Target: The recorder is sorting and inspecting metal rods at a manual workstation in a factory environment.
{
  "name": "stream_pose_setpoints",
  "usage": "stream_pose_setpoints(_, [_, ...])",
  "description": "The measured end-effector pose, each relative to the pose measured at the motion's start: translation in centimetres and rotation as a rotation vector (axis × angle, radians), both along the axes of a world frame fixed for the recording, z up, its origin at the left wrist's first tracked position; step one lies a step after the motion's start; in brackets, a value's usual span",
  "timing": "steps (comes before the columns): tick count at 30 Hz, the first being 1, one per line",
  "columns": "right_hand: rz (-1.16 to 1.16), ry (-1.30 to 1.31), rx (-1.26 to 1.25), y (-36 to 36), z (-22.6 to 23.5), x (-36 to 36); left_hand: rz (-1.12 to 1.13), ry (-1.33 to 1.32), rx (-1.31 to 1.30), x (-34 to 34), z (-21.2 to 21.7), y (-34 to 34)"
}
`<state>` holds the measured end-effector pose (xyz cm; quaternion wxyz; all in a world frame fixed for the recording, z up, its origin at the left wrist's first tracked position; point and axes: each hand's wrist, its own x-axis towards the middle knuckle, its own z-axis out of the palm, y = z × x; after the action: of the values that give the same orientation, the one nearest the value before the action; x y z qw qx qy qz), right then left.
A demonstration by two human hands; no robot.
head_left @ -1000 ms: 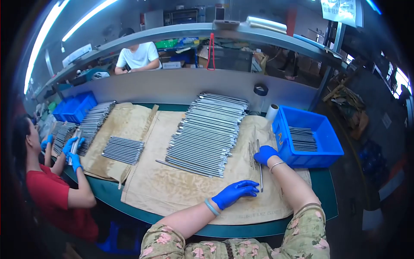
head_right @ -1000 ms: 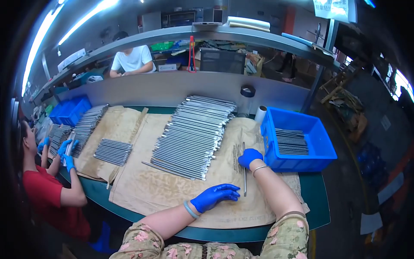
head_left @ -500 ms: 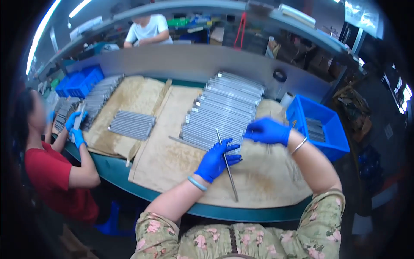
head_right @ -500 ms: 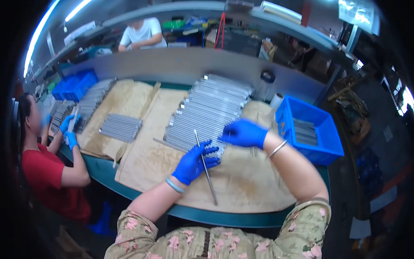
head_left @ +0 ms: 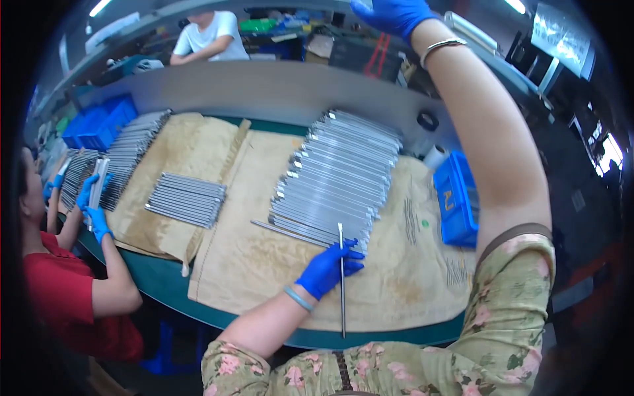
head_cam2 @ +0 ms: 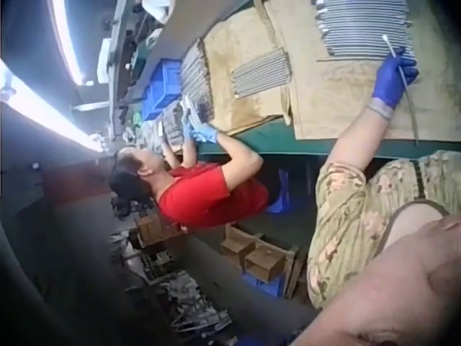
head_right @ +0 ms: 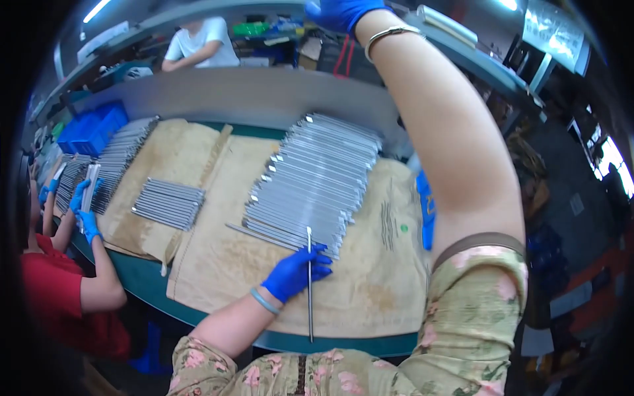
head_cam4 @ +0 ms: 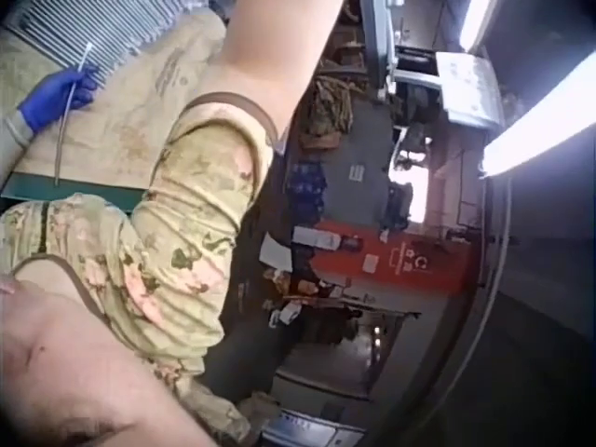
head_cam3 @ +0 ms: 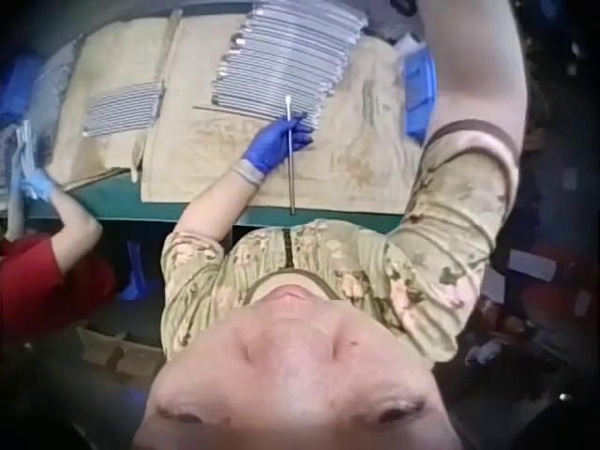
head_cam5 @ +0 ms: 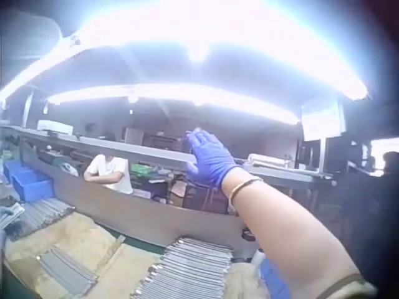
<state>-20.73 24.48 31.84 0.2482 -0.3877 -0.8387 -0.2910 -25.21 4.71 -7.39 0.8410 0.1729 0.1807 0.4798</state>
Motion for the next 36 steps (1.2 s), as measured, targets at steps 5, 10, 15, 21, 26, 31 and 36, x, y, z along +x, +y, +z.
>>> stream_pose_setpoints(5, [0.098,0.122,0.751,6.8,2.9,-2.8,-0.042,-0.046,0.022,-1.5,3.2,-2.1])
stream_pose_setpoints(10, [-0.313,-0.015,-0.14,4.9,6.1,-5.3,-0.029,-0.048,-0.004,-2.8,4.4,-2.2])
stream_pose_setpoints(15, [-0.26,-0.052,-0.125,5.6,6.7,-4.0,-0.05,-0.058,-0.007,-2.3,4.0,-1.3])
stream_pose_setpoints(21, [-0.235,-0.043,0.135,3.8,5.7,-2.9,-0.052,-0.071,-0.006,-2.0,4.2,-1.1])
stream_pose_setpoints(26, [0.052,0.1,0.299,4.7,6.1,-1.7,-0.046,-0.036,0.016,-0.9,4.5,-1.3])
stream_pose_setpoints(31, [-0.066,0.121,-0.242,5.4,5.7,-3.5,-0.048,-0.031,-0.01,-0.5,5.0,-2.5])
stream_pose_setpoints(36, [0.174,0.259,0.157,2.2,4.8,-3.4,-0.12,-0.092,-0.014,-0.9,5.1,-4.3])
